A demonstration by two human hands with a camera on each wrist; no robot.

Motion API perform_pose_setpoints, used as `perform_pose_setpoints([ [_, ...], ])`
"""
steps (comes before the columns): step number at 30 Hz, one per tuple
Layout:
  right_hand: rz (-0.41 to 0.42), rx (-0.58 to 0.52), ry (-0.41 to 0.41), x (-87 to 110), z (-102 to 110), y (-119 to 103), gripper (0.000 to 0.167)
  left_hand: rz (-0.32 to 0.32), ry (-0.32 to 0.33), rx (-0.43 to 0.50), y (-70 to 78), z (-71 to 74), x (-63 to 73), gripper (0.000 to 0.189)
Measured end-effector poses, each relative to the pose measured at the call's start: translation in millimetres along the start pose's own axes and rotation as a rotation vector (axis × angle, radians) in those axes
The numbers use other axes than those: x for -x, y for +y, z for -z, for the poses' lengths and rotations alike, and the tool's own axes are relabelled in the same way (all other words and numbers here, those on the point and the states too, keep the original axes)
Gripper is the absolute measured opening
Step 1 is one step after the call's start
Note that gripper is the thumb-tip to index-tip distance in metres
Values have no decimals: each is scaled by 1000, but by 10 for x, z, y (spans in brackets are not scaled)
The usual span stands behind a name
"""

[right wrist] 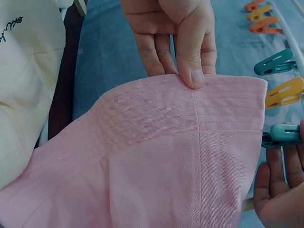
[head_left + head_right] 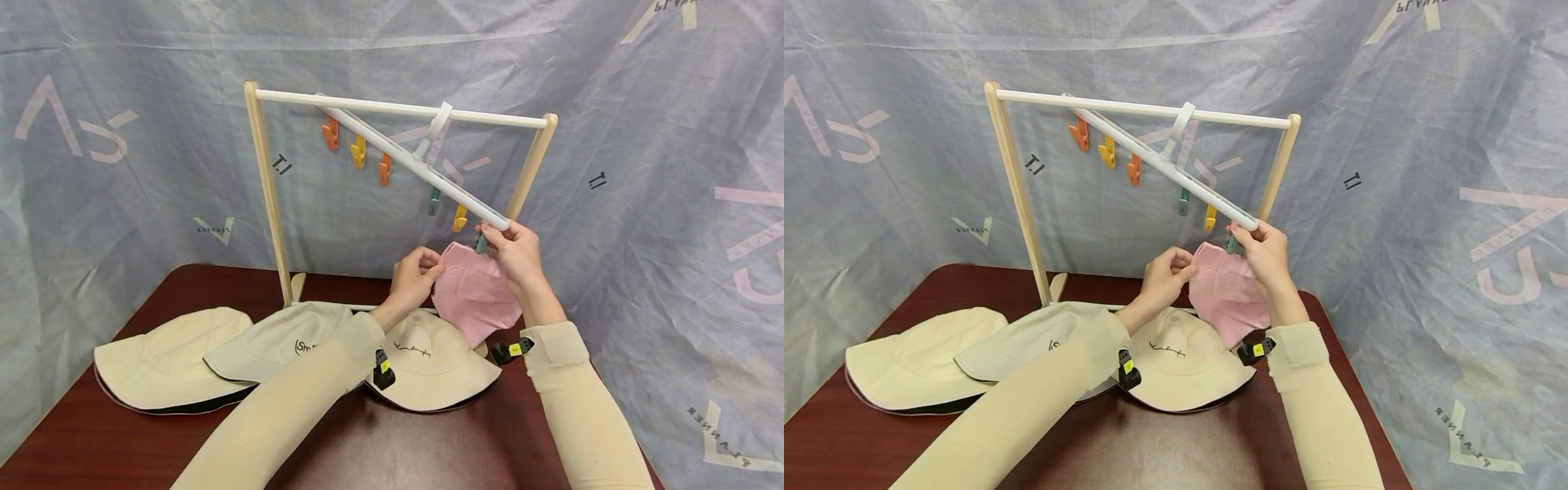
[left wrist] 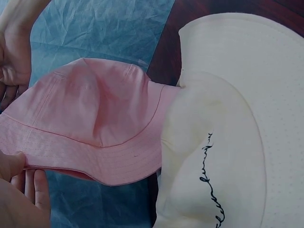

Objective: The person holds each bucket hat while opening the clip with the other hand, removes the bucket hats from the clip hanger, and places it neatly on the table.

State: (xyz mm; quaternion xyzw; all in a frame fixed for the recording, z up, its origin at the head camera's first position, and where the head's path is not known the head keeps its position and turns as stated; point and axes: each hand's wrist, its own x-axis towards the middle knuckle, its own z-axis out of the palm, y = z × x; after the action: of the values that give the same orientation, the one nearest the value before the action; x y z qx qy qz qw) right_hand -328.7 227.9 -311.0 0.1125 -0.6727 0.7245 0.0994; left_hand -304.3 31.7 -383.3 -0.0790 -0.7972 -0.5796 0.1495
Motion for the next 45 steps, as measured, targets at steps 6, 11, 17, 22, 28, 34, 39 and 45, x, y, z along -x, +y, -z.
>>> perform_pose_setpoints([
  [6,12,-33,-8,10,18,-7,18,2,2,9,-37,-7,-8,9],
  [11,-14,-36,-15,18,38,-15,38,16,-3,35,-52,3,-2,9],
  [17,1,-10,-18,15,46,-16,34,31,-6,43,-75,35,19,10],
  [22,7,3,-16,11,43,-8,22,42,-11,57,-117,60,35,10],
  [28,15,-3,-14,-2,45,18,22,47,-11,57,-159,80,48,10],
  [34,18,-11,-19,-5,53,29,20,67,-23,74,-163,97,73,11],
  [39,21,-10,-16,-1,58,30,15,69,-19,85,-173,105,85,10],
  [45,29,-37,-17,-6,64,30,20,68,-8,96,-199,99,80,9],
])
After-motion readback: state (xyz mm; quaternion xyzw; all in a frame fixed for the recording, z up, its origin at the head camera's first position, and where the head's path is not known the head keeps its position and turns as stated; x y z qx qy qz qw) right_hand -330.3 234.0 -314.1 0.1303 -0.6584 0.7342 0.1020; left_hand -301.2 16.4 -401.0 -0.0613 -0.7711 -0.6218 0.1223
